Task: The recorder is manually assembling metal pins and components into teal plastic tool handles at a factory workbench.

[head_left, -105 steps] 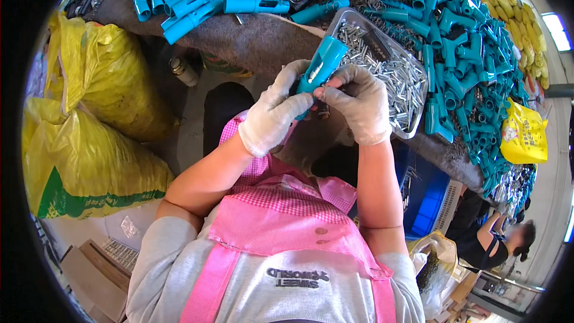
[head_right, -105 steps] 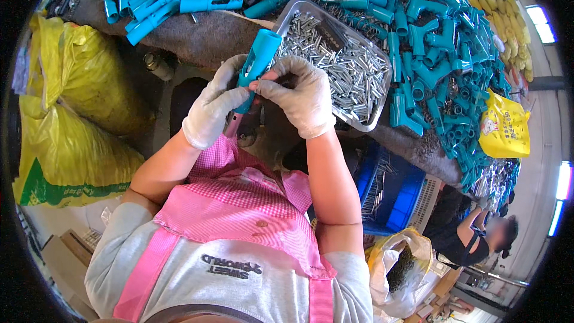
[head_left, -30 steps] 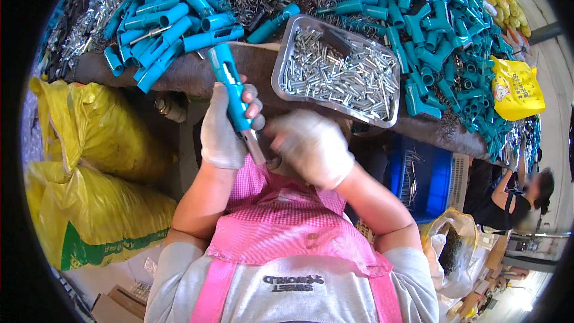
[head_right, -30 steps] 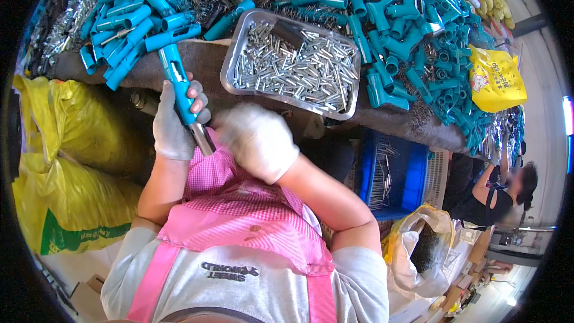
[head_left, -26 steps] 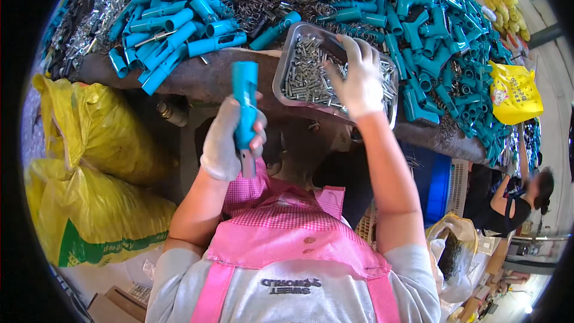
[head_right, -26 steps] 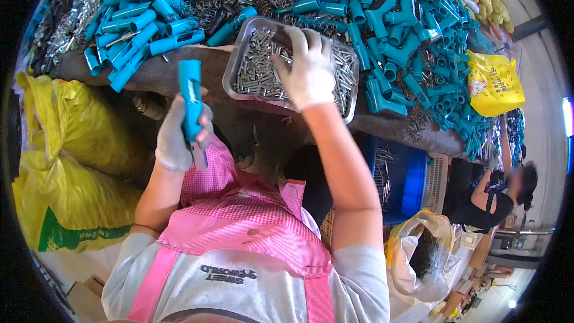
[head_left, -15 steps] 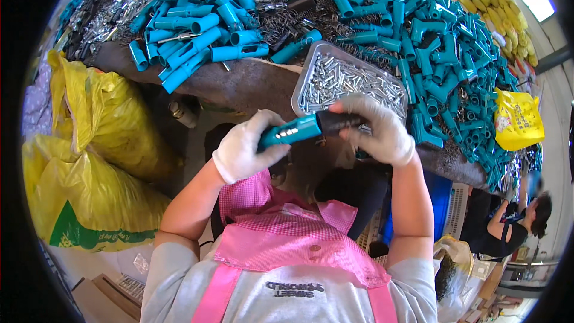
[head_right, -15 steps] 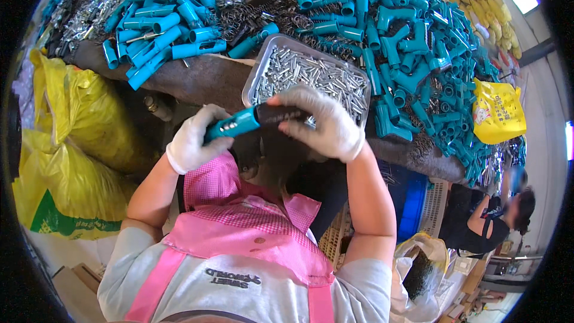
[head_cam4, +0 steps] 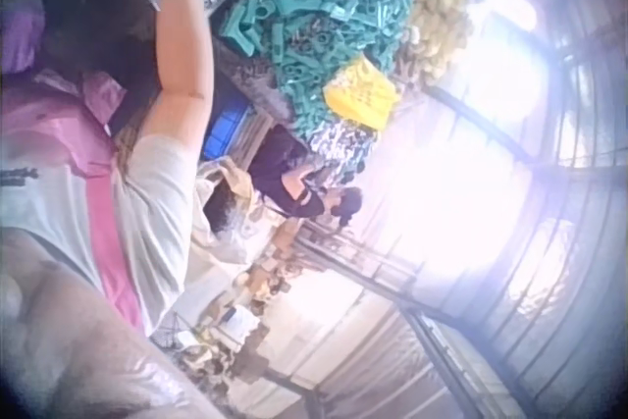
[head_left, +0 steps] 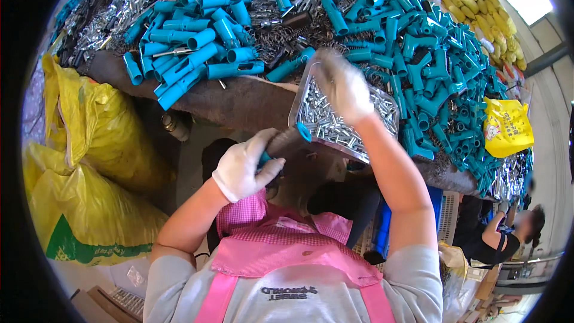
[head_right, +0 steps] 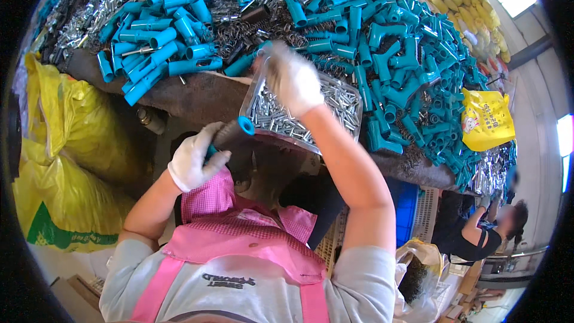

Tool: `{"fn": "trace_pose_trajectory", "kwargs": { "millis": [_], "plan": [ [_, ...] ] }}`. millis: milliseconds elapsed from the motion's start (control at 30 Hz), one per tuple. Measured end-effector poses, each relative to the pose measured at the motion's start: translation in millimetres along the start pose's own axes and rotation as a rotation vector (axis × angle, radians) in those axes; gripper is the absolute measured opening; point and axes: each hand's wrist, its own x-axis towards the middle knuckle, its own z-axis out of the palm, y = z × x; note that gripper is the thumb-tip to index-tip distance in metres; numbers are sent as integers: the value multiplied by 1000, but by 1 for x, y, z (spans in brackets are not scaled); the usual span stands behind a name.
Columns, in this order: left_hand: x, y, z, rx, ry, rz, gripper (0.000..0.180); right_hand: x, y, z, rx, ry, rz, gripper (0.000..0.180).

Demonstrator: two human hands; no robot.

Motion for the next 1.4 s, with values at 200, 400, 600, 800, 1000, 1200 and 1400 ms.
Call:
{"fn": "trace_pose_trajectory", "kwargs": {
  "millis": [200, 400, 600, 800, 1000, 1200, 1400],
  "plan": [
    [-10, -12, 0, -352, 150, -256, 47, 81, 84, 21, -539, -22, 129, 18],
    [6, -24, 8, -172, 188, -265, 52, 78, 89, -31, -329, -43, 275, 24],
    [20, -10, 19, -170, 94, -239, 47, 10, 35, -62, 140, 45, 231, 16],
    [24, 11, 28, -111, -108, -101, 49, -77, -41, -72, 668, -425, 437, 17],
    [12, 22, 62, 47, -169, 246, 49, -152, -53, -69, 684, -346, 480, 16],
    [3, 36, 90, -376, -193, -30, 36, -194, 24, -128, -523, 24, 278, 44],
    [1, 39, 98, -366, -197, -127, 31, -231, 88, -127, -631, -29, 351, 50]
  ]
}}
